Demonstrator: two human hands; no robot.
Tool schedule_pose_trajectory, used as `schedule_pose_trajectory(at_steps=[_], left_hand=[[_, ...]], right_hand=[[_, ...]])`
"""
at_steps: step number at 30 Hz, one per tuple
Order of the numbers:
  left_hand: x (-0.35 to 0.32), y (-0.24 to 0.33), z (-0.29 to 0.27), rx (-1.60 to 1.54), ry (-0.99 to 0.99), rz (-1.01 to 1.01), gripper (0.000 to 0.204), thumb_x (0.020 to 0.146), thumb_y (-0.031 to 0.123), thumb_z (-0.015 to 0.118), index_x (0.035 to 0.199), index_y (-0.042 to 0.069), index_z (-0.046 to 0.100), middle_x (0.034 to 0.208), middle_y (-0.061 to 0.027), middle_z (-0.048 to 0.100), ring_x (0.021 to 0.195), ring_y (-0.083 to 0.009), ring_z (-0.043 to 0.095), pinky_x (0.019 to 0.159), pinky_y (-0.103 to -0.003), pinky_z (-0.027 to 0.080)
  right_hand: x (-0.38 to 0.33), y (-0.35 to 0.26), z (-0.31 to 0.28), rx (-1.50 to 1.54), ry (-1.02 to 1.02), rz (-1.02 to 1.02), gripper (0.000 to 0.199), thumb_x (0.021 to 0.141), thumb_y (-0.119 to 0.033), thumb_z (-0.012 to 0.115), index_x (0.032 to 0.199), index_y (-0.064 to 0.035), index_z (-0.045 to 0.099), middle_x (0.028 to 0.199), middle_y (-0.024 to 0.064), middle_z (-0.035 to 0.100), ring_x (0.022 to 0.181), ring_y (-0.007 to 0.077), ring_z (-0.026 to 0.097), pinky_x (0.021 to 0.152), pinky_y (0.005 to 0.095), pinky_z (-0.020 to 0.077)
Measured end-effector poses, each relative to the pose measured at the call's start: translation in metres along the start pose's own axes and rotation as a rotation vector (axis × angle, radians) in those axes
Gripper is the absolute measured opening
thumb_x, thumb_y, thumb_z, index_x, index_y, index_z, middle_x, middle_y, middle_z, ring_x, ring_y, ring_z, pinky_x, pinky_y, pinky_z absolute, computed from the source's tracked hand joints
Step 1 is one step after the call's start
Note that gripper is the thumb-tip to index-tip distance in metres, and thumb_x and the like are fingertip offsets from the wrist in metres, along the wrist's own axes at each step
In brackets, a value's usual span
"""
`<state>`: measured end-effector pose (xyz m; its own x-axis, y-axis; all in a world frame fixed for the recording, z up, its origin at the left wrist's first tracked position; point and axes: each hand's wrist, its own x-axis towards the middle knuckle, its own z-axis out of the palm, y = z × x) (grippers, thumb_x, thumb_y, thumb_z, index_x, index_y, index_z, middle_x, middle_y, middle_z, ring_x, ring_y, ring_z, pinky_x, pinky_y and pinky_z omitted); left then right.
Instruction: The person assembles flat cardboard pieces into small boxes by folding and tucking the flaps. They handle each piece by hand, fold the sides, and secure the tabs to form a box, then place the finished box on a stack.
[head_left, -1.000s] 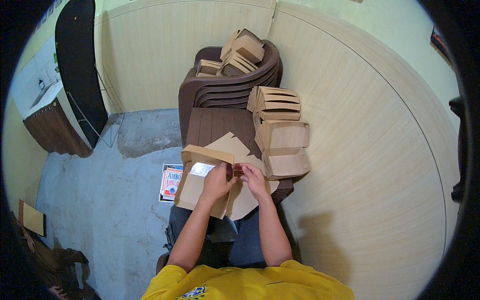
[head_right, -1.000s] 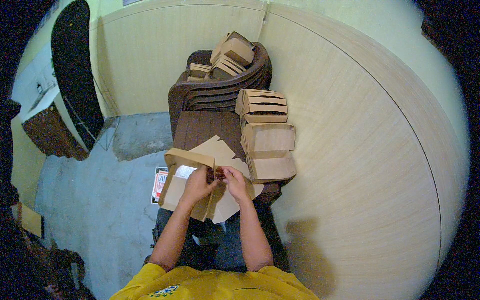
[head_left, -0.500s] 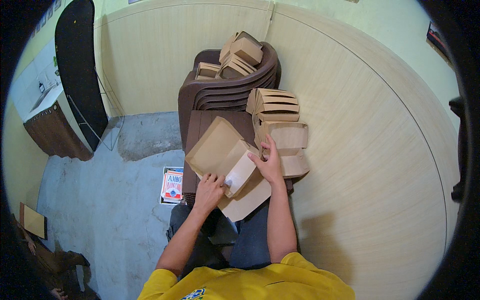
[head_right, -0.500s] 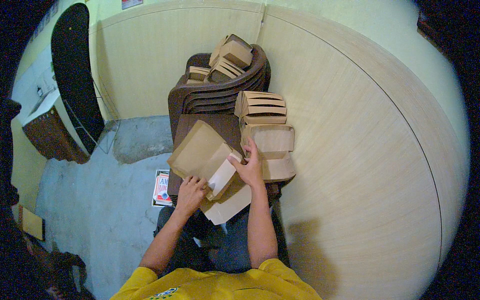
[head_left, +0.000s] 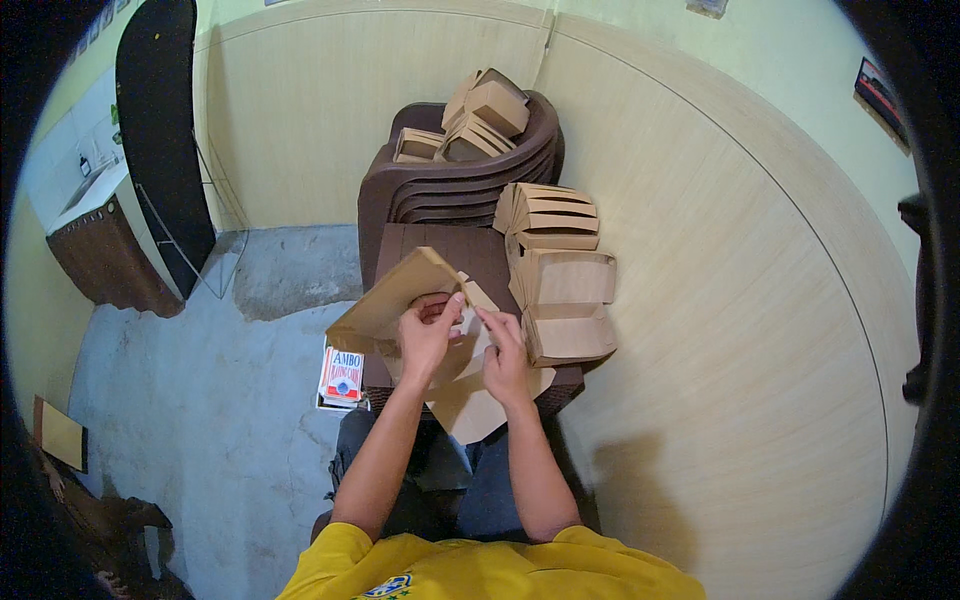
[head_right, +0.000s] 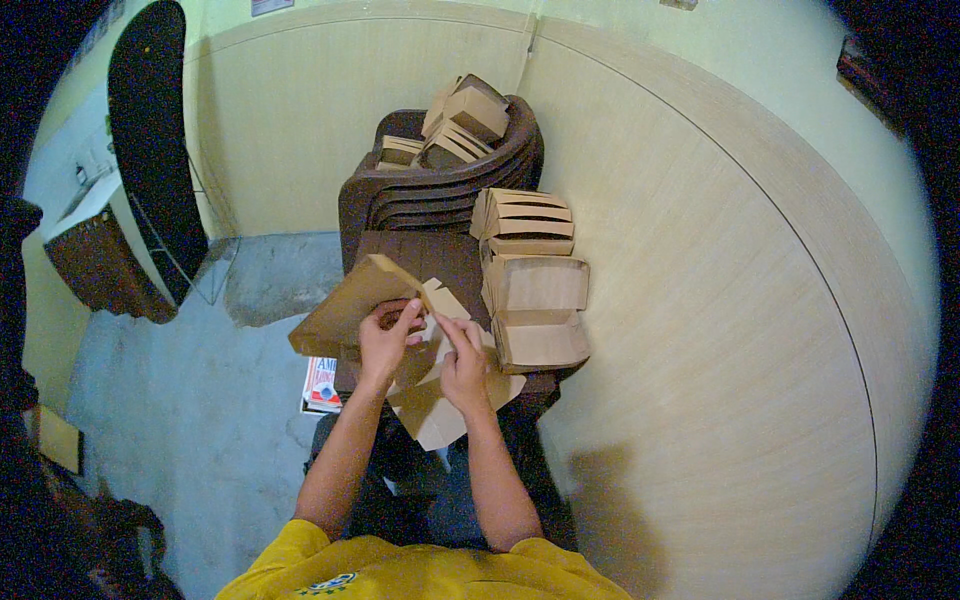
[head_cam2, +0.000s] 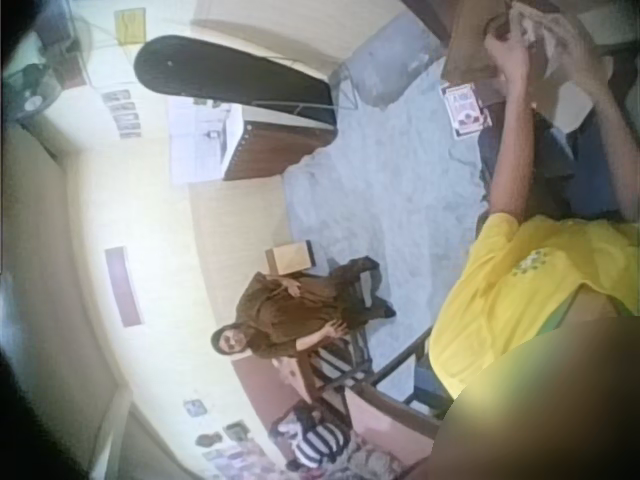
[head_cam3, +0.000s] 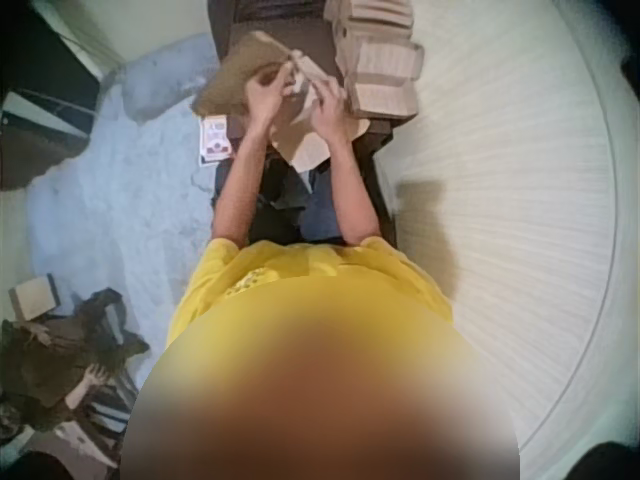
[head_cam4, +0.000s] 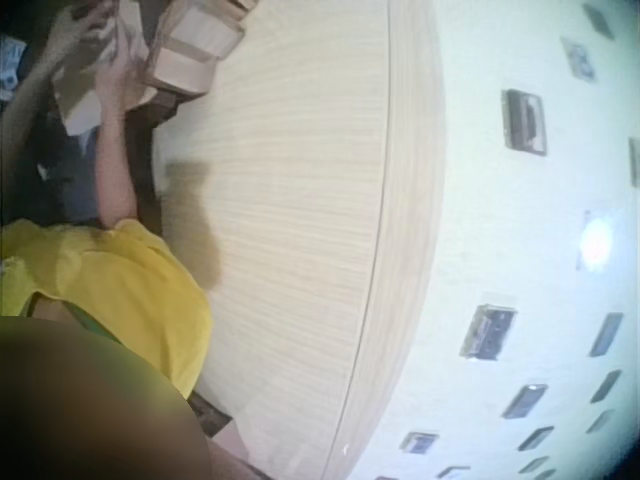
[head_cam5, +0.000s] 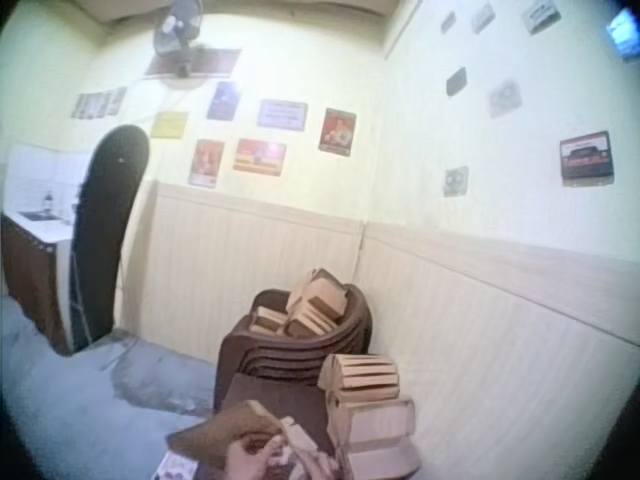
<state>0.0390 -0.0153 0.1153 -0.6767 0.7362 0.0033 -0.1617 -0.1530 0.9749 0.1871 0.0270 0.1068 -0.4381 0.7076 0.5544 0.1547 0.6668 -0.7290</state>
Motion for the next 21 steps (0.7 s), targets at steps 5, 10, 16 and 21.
schedule_pose_trajectory(at_steps=[5, 10, 16, 21], left_hand=[[-0.001, -0.016, -0.003, -0.029, -0.075, 0.056, 0.026, 0.097, 0.020, 0.082, 0.109, -0.003, 0.079, 0.100, -0.0064, 0.077, 0.092, -0.0154, 0.073, 0.078, -0.031, 0.062], [-0.012, -0.020, -0.007, -0.041, -0.161, -0.068, 0.019, 0.099, 0.011, 0.077, 0.110, -0.004, 0.080, 0.097, -0.0074, 0.078, 0.086, -0.0142, 0.072, 0.077, -0.030, 0.060], [-0.006, -0.028, -0.016, -0.238, -0.286, -0.325, 0.013, 0.096, 0.003, 0.073, 0.103, -0.006, 0.078, 0.100, -0.0127, 0.077, 0.090, -0.0198, 0.076, 0.088, -0.033, 0.065], [-0.002, -0.030, -0.022, -0.189, -0.412, -0.356, 0.013, 0.095, 0.003, 0.072, 0.102, -0.008, 0.076, 0.102, -0.0150, 0.076, 0.093, -0.0227, 0.076, 0.092, -0.035, 0.065]], right_hand=[[-0.011, -0.013, 0.003, -0.053, -0.038, 0.052, 0.039, 0.088, 0.000, 0.068, 0.126, -0.0057, 0.070, 0.118, 0.0158, 0.062, 0.113, 0.0341, 0.066, 0.099, 0.0427, 0.0541], [-0.005, 0.000, -0.001, -0.206, -0.084, 0.197, 0.026, 0.094, -0.026, 0.079, 0.106, -0.0052, 0.071, 0.097, 0.0104, 0.068, 0.092, 0.0302, 0.070, 0.083, 0.0423, 0.0561], [-0.004, 0.032, 0.008, 0.249, -0.033, 0.565, 0.012, 0.096, -0.012, 0.077, 0.090, -0.0009, 0.075, 0.080, -0.0001, 0.070, 0.075, 0.0086, 0.061, 0.069, 0.0272, 0.0474], [-0.011, 0.037, 0.009, 0.378, 0.079, 0.562, 0.016, 0.094, -0.013, 0.077, 0.092, 0.0025, 0.078, 0.081, 0.0035, 0.074, 0.075, 0.0112, 0.063, 0.070, 0.0310, 0.0496]])
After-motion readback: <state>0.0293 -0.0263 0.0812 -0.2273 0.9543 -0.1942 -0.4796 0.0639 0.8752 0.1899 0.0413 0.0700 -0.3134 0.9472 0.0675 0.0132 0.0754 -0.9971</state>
